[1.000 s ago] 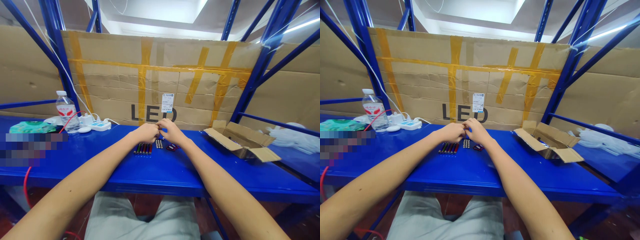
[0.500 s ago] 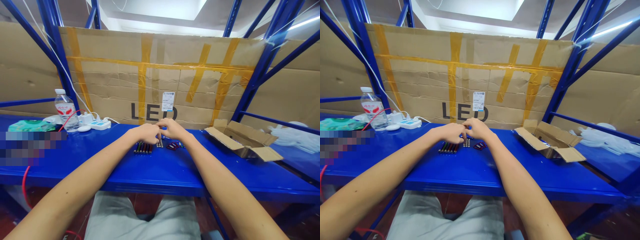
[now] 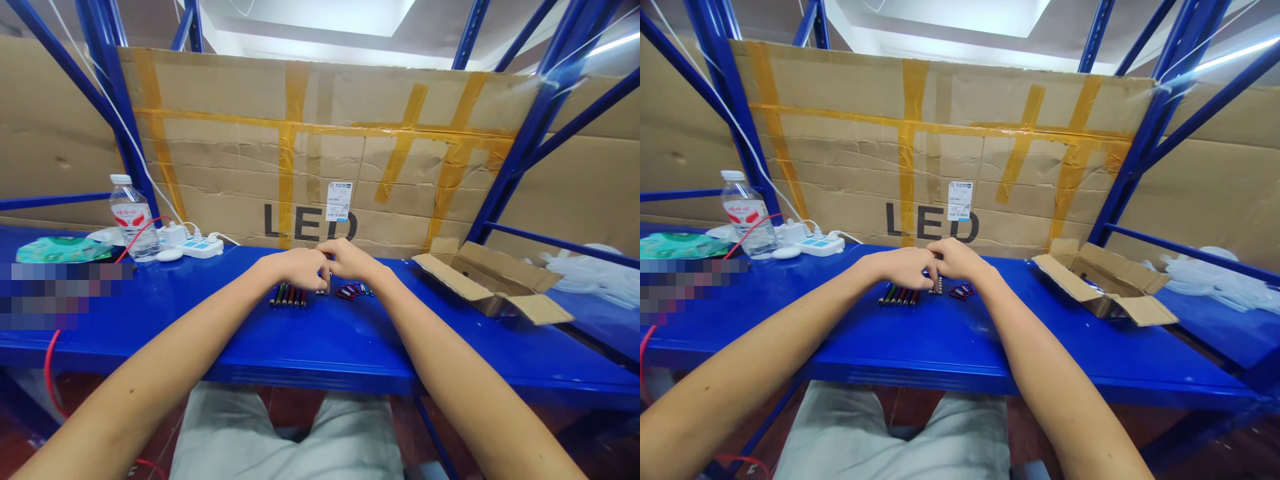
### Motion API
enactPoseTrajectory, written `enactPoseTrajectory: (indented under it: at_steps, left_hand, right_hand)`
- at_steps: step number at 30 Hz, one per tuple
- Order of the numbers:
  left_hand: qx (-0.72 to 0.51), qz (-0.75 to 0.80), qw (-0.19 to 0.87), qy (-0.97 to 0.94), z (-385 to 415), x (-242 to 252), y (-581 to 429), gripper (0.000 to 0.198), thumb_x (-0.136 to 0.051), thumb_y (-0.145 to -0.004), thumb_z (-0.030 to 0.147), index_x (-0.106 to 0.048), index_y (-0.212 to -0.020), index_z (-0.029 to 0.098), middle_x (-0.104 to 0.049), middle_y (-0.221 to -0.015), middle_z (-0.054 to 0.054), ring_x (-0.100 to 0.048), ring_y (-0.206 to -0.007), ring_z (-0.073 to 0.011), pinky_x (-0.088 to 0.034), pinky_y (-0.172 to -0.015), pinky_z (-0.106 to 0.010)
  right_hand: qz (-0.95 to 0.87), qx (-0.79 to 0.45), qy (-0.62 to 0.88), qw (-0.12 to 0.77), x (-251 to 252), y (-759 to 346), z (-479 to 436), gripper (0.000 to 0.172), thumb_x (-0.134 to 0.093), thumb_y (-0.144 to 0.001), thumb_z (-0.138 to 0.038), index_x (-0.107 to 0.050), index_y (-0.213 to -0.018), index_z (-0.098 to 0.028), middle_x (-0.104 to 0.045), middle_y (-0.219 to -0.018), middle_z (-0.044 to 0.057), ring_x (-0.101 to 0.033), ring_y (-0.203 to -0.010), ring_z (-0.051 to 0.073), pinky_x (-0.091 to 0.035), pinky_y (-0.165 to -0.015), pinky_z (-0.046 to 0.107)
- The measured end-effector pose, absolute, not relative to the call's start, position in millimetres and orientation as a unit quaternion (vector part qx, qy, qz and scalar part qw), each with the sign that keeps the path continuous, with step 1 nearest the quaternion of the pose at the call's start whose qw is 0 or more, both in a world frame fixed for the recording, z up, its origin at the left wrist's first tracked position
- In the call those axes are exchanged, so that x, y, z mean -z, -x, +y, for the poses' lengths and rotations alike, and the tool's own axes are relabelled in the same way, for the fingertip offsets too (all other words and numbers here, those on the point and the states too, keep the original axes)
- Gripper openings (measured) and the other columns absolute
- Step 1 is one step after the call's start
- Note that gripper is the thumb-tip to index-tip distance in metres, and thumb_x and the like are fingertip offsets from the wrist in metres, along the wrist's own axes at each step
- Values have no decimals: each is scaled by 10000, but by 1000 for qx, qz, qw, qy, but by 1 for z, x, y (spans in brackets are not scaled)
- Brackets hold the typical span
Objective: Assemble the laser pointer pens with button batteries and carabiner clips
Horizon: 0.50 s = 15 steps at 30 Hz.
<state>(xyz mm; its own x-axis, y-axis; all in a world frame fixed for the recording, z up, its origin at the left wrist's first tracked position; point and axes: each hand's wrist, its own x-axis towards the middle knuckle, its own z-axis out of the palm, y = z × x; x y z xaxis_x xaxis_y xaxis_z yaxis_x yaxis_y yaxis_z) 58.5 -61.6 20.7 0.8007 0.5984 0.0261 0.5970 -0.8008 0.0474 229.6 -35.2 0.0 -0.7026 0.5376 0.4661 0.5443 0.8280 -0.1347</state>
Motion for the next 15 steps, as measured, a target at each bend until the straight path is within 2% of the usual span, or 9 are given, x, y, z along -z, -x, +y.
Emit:
enactPoseTrajectory:
  at_steps: [6,11,15]
  left_hand:
    - [-22,276,91,-957,-61,-22,-58,312,-562,-776,232,-788,-990,261,-763,-1009,-5,-671,-867,-171,-466,-765,-243]
    - [-14,244,150,-958,-62,-21,-57,269,-575,-781,235,-792,-939,236,-767,-977,6,-673,-873,-164,-463,-808,-232]
    - [-1,220,186,-958,-63,-20,-56,244,-587,-780,225,-792,-912,227,-767,-950,10,-672,-882,-159,-459,-823,-226]
  right_hand:
    - [-931,-18,288,225,-9,-235,-38,137,-490,-750,-134,-616,-697,-136,-592,-655,5,-440,-625,116,-295,-593,239]
    - [-936,3,274,223,-11,-237,-39,159,-530,-755,-145,-688,-748,-138,-660,-740,46,-507,-705,146,-335,-657,253]
    - [-932,-25,286,222,-10,-239,-40,170,-547,-761,-176,-710,-788,-139,-674,-763,49,-514,-693,144,-343,-648,255]
